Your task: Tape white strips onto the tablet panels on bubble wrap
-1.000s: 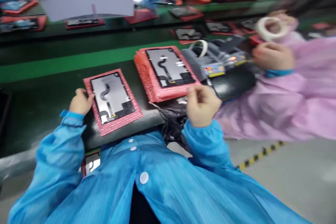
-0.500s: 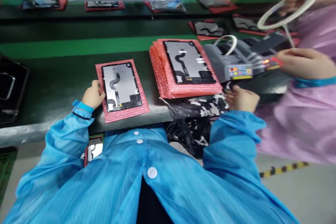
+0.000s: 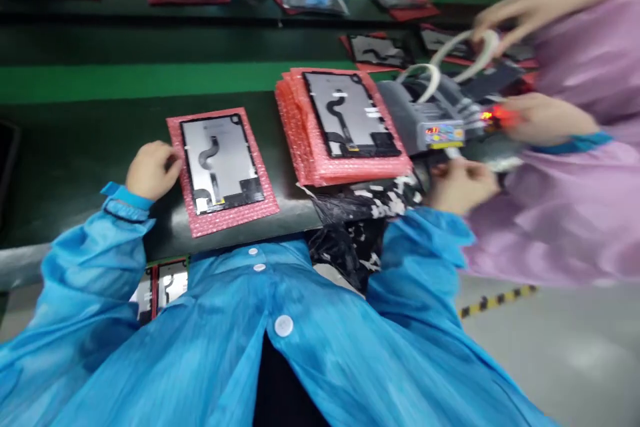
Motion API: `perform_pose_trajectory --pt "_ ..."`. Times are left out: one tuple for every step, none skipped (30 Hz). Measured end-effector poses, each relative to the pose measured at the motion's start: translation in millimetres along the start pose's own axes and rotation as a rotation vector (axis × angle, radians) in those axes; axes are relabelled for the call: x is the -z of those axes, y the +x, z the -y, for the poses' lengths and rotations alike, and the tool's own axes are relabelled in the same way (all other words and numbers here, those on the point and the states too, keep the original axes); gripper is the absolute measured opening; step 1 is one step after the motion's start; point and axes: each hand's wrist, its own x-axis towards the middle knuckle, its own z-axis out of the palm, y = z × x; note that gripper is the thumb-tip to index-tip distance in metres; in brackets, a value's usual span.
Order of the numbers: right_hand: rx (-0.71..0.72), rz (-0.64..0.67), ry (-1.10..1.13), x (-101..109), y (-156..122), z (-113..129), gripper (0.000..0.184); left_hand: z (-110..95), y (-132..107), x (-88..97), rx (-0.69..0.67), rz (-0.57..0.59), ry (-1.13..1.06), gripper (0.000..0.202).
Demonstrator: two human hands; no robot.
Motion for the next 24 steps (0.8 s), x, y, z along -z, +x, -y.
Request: perform_pose_trajectory --pt "0.069 -0.072 0.067 -1.4 -10.9 10.0 0.03 2.9 2.6 -2.5 -0.118 -0.027 -0.034 0.02" --pt "0.128 -0.065 0.158 -4.4 -24.7 21.6 0.026 5.8 6.6 -5.8 -0.219 -0.036 -0.079 0.023" --pt "0.201 0.012 0.252 -9.4 -41.2 34.1 0.024 8.5 11.9 -9.8 -0.292 -0.027 -0.133 0.023" --pt "0.257 0.156 0.311 -16.6 -59.7 46.5 0.023 11.1 18.2 -14.6 -0.347 0.006 -0.182 0.022" --pt "0.28 0.33 0.331 -26.3 -79.3 58.1 0.024 13.5 25.0 -20.0 -0.382 0.052 -0.221 0.021" --pt "0.274 0.5 0.332 -39.0 -98.9 68.0 0.027 15.6 31.6 -25.9 -0.401 0.096 -0.25 0.019" --pt "0.247 0.673 0.313 -54.6 -117.2 75.8 0.028 17.6 37.7 -32.0 -0.411 0.135 -0.267 0.019" --pt "0.215 0.824 0.282 -72.8 -133.2 81.3 0.028 19.5 43.0 -38.0 -0.414 0.162 -0.276 0.018" --pt "0.189 0.934 0.236 -92.9 -146.2 84.6 0.027 21.5 47.2 -43.8 -0.417 0.174 -0.279 0.018" --pt "0.181 1.016 0.183 -113.7 -155.7 86.2 0.025 23.8 50.4 -49.0 -0.424 0.177 -0.281 0.019" --pt "0.192 1.065 0.122 -134.1 -162.2 86.4 0.022 26.2 52.8 -53.4 -0.436 0.173 -0.284 0.02" --pt "0.212 1.095 0.053 -153.0 -166.1 86.0 0.02 28.8 54.3 -57.1 -0.453 0.169 -0.285 0.022" --pt "0.238 1.119 -0.019 -169.6 -168.3 85.2 0.02 31.3 55.2 -59.8 -0.47 0.165 -0.287 0.023" --pt "0.261 1.142 -0.095 -183.5 -169.5 84.5 0.02 33.7 55.7 -61.7 -0.486 0.162 -0.286 0.025" --pt "0.283 1.166 -0.171 -194.5 -170.4 83.9 0.02 35.7 55.9 -62.9 -0.5 0.158 -0.283 0.026" --pt "0.309 1.188 -0.241 -202.8 -171.3 83.4 0.019 37.3 56.0 -63.7 -0.512 0.157 -0.277 0.026" --pt "0.341 1.202 -0.302 -208.7 -172.6 82.9 0.018 38.5 55.9 -64.2 -0.521 0.154 -0.269 0.027" --pt "0.379 1.207 -0.355 -212.7 -174.3 82.6 0.018 39.3 55.8 -64.6 -0.527 0.152 -0.26 0.027" --pt "0.418 1.202 -0.4 -215.3 -176.3 82.3 0.019 39.9 55.7 -64.9 -0.532 0.147 -0.252 0.027" --pt "0.454 1.193 -0.438 -216.9 -178.5 82.3 0.02 40.4 55.6 -65.4 -0.536 0.142 -0.246 0.027" --pt "0.478 1.186 -0.473 -217.8 -180.7 82.5 0.021 40.8 55.5 -65.9 -0.54 0.136 -0.241 0.028" --pt "0.49 1.184 -0.504 -218.4 -182.9 83.0 0.023 41.3 55.5 -66.6 -0.542 0.13 -0.237 0.028" --pt "0.492 1.183 -0.534 -218.8 -185.0 84.1 0.024 41.7 55.4 -67.2 -0.546 0.125 -0.233 0.028" --pt "0.49 1.18 -0.561 -219.2 -186.9 85.5 0.026 42.1 55.4 -67.8 -0.55 0.12 -0.23 0.027"
